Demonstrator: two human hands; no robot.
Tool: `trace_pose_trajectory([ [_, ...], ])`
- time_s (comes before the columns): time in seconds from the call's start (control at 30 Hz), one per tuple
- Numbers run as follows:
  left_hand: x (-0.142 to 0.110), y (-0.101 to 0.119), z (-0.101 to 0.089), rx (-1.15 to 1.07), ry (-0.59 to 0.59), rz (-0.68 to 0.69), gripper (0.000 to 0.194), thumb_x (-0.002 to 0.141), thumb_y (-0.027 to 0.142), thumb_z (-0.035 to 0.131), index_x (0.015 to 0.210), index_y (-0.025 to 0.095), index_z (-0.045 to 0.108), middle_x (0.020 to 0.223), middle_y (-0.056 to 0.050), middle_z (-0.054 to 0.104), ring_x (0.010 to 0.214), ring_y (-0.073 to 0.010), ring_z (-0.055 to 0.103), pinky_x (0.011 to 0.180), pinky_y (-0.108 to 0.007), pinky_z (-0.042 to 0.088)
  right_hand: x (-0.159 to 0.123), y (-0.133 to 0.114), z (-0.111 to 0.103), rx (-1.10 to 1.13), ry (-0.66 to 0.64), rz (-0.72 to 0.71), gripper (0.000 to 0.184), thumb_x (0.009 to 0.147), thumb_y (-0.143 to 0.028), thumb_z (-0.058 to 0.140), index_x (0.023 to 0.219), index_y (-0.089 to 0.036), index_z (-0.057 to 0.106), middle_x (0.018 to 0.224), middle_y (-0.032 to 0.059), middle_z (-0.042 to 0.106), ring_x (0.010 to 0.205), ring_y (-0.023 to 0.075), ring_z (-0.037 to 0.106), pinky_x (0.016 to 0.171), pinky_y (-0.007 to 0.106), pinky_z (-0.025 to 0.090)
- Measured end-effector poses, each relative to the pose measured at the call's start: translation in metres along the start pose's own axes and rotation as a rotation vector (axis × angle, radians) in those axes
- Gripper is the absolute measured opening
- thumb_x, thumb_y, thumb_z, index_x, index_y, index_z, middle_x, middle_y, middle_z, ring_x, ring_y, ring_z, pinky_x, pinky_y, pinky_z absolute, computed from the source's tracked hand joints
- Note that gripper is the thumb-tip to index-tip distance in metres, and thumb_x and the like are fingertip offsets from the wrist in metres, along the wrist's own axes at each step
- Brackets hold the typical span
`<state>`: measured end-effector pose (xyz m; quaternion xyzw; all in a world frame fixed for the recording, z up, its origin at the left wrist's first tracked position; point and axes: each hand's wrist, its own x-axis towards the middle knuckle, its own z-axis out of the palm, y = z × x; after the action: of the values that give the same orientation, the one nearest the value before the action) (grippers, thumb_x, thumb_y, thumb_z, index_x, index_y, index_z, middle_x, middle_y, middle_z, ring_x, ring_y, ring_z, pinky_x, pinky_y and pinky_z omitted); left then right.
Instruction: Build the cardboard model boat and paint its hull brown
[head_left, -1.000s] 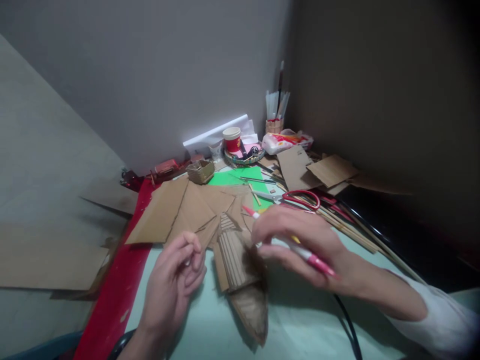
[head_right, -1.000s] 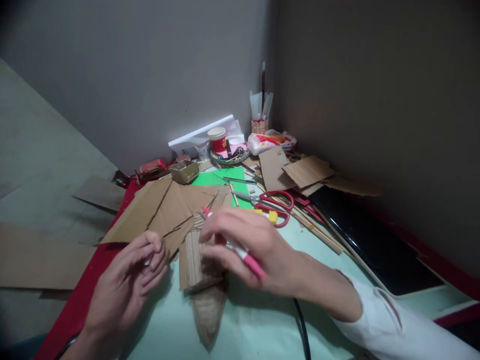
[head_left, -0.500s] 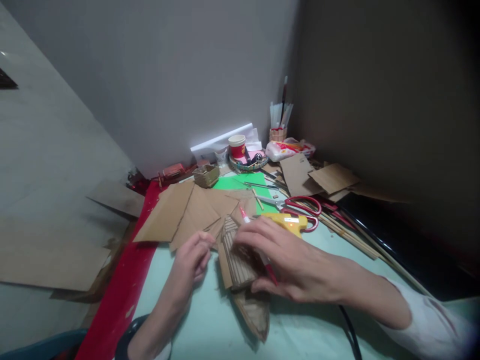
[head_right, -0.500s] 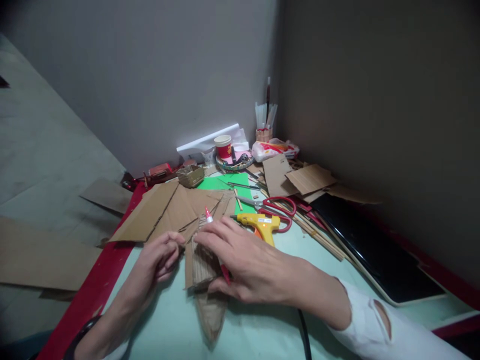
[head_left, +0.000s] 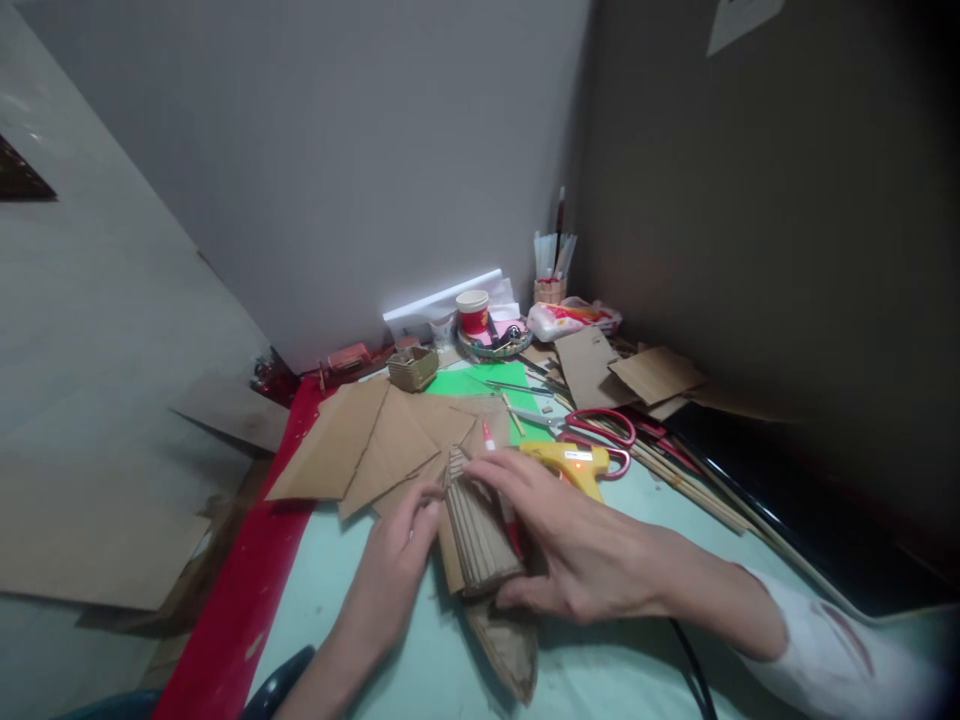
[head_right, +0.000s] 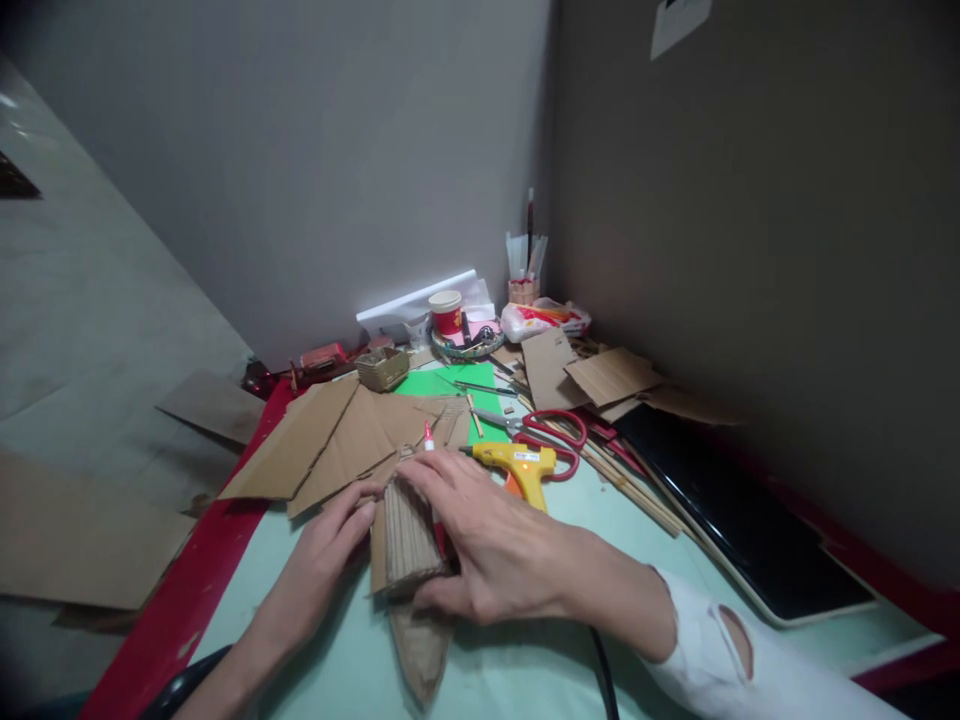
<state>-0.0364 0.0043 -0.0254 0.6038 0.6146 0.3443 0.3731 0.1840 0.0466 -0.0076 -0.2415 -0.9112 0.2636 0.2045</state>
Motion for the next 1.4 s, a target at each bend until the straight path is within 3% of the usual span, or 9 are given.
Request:
trace_pose_trajectory([
  [0.23, -0.001, 0.002, 0.004, -0.051, -0.022, 0.008, 0.036, 0.094, 0.046, 0.045, 0.111, 0.019, 0.064, 0.115, -0.011, 0.067, 0.106, -0.0292, 0.056, 0.096, -0.04, 0.037, 0.0, -0.001, 0.002, 0.086, -0.002, 0.03, 0.09, 0.075, -0.026, 0.075, 0.15, -0.009, 0.027, 0.149, 0.0215, 0.033, 0.136, 0.0315, 0.036, 0.112, 0.047, 0.035],
  [0.37, -0.002, 0.001, 0.002, -0.132, 0.034, -0.046, 0.036, 0.092, 0.052, 0.05, 0.102, 0.021, 0.065, 0.085, -0.004, 0.064, 0.083, -0.0227, 0.057, 0.073, -0.031, 0.041, -0.001, 0.001, 0.001, 0.157, 0.02, 0.049, 0.092, 0.075, -0.027, 0.076, 0.15, -0.01, 0.026, 0.15, 0.0215, 0.033, 0.139, 0.0322, 0.032, 0.114, 0.048, 0.033],
  [0.6, 0.001, -0.003, -0.003, -0.441, 0.044, -0.197, 0.042, 0.09, 0.061, 0.047, 0.101, 0.021, 0.055, 0.057, 0.009, 0.037, 0.044, -0.0077, 0.018, 0.043, -0.022, 0.011, 0.003, 0.008, -0.018, 0.401, 0.187, 0.158, 0.088, 0.074, -0.041, 0.081, 0.145, -0.019, 0.035, 0.145, 0.0157, 0.042, 0.132, 0.0312, 0.044, 0.111, 0.049, 0.035],
  [0.8, -0.002, 0.002, -0.004, -0.653, -0.046, -0.244, 0.041, 0.087, 0.059, 0.053, 0.075, 0.02, 0.047, 0.057, 0.009, 0.029, 0.046, -0.0067, 0.016, 0.042, -0.02, 0.011, 0.016, 0.01, -0.03, 0.706, 0.25, 0.161, 0.083, 0.072, -0.052, 0.08, 0.139, -0.02, 0.042, 0.14, 0.0133, 0.049, 0.128, 0.0306, 0.05, 0.104, 0.045, 0.044],
  [0.9, -0.01, 0.004, -0.002, -0.486, 0.204, -0.1, 0.035, 0.084, 0.054, 0.062, 0.086, 0.02, 0.054, 0.061, 0.008, 0.034, 0.048, -0.0068, 0.029, 0.044, -0.017, 0.022, 0.023, 0.002, -0.033, 0.804, 0.26, 0.199, 0.076, 0.075, -0.05, 0.078, 0.136, -0.021, 0.046, 0.14, 0.0127, 0.05, 0.125, 0.0305, 0.053, 0.102, 0.044, 0.046],
  [1.0, -0.018, 0.004, 0.005, -0.064, 0.609, 0.222, 0.037, 0.085, 0.046, 0.063, 0.112, 0.021, 0.057, 0.067, 0.005, 0.043, 0.055, -0.011, 0.044, 0.053, -0.021, 0.04, 0.027, -0.005, -0.033, 0.856, 0.313, 0.256, 0.074, 0.074, -0.05, 0.077, 0.135, -0.022, 0.046, 0.142, 0.012, 0.049, 0.126, 0.0311, 0.053, 0.104, 0.044, 0.044],
  [1.07, -0.022, 0.003, 0.012, 0.156, 0.734, 0.368, 0.046, 0.086, 0.047, 0.061, 0.122, 0.018, 0.055, 0.068, 0.004, 0.044, 0.056, -0.0137, 0.048, 0.058, -0.025, 0.046, 0.029, -0.009, -0.031, 0.864, 0.368, 0.308, 0.074, 0.076, -0.05, 0.076, 0.137, -0.023, 0.045, 0.143, 0.0111, 0.048, 0.125, 0.0309, 0.053, 0.106, 0.046, 0.041],
  [1.2, -0.022, 0.0, 0.021, 0.441, 0.867, 0.439, 0.07, 0.083, 0.062, 0.061, 0.135, 0.016, 0.048, 0.082, -0.006, 0.06, 0.066, -0.0219, 0.064, 0.063, -0.036, 0.055, 0.033, -0.023, -0.019, 0.873, 0.482, 0.385, 0.067, 0.084, -0.048, 0.072, 0.14, -0.028, 0.042, 0.145, 0.0063, 0.047, 0.129, 0.0262, 0.048, 0.107, 0.042, 0.039],
  [1.4, -0.02, -0.006, 0.008, 0.636, 0.886, 0.466, 0.068, 0.088, 0.047, 0.059, 0.145, 0.017, 0.037, 0.123, -0.024, 0.063, 0.092, -0.0356, 0.071, 0.066, -0.042, 0.056, 0.044, -0.054, -0.001, 0.95, 0.504, 0.431, 0.085, 0.073, -0.055, 0.08, 0.141, -0.021, 0.04, 0.136, 0.0104, 0.051, 0.12, 0.0265, 0.054, 0.104, 0.043, 0.041],
])
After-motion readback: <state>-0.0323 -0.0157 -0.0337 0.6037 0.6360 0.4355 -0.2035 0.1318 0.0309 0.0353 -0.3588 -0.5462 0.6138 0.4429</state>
